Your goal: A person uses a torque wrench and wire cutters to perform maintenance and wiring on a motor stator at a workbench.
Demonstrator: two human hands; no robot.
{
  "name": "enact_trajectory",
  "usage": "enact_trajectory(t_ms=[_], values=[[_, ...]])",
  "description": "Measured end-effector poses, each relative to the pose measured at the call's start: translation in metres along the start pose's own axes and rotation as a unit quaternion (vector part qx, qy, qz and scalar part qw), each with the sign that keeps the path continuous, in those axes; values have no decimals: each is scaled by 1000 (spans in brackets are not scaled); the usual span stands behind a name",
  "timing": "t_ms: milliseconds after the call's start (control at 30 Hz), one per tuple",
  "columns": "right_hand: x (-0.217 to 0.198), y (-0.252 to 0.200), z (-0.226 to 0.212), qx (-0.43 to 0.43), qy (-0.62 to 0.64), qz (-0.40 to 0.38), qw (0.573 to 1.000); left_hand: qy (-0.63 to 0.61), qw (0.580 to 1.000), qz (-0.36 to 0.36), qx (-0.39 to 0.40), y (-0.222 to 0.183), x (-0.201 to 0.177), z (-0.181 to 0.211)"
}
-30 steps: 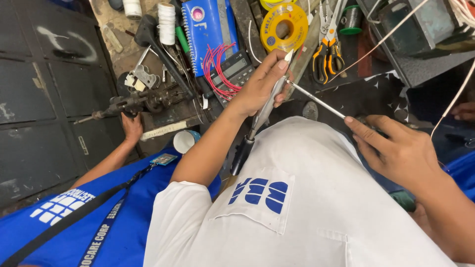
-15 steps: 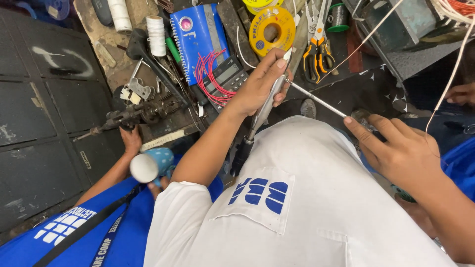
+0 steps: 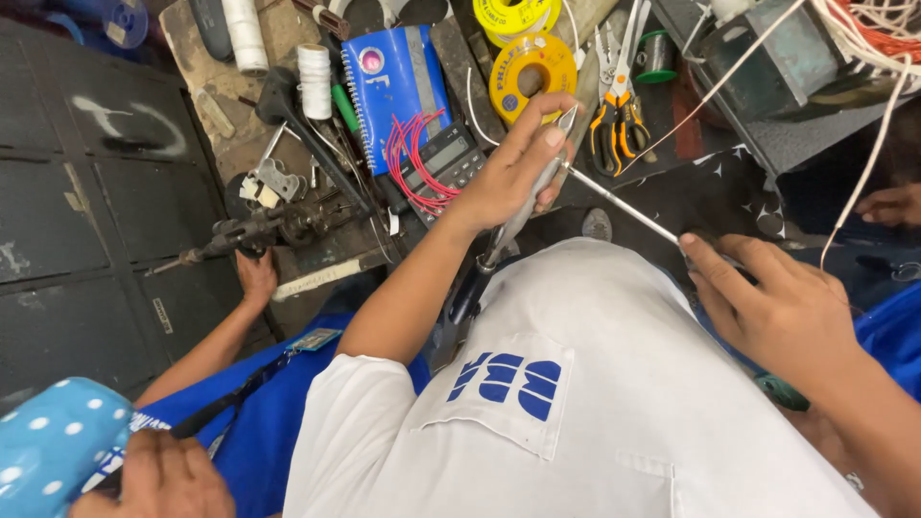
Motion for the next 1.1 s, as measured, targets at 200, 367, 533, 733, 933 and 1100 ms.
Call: enact_trajectory(t_ms=[200, 367, 533, 733, 933, 1100], values=[[-19, 13, -8, -39, -163, 17, 986, 44, 998, 37, -17, -2, 1, 0], [-15, 13, -3, 5, 65, -13, 998, 75, 996, 34, -19, -5, 9, 13], [31, -8, 24, 385, 688, -82, 609, 68, 998, 5, 8, -13, 11, 15], [44, -13, 14, 289, 895, -18, 340, 38, 999, -10, 20, -16, 10, 10], [21, -2, 4, 302, 789, -61, 532, 62, 998, 3, 18, -17, 13, 13], [18, -17, 7, 445, 623, -140, 628, 104, 993, 36, -52, -16, 14, 7]])
Point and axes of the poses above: each hand's wrist, its own y-axis towards the middle knuckle, its own x-axis out of the palm, z = x × y, the point moved 4 cm from there along y, towards the middle knuckle, and after that the axes turned 11 degrees about -x, right-handed, at the moved point
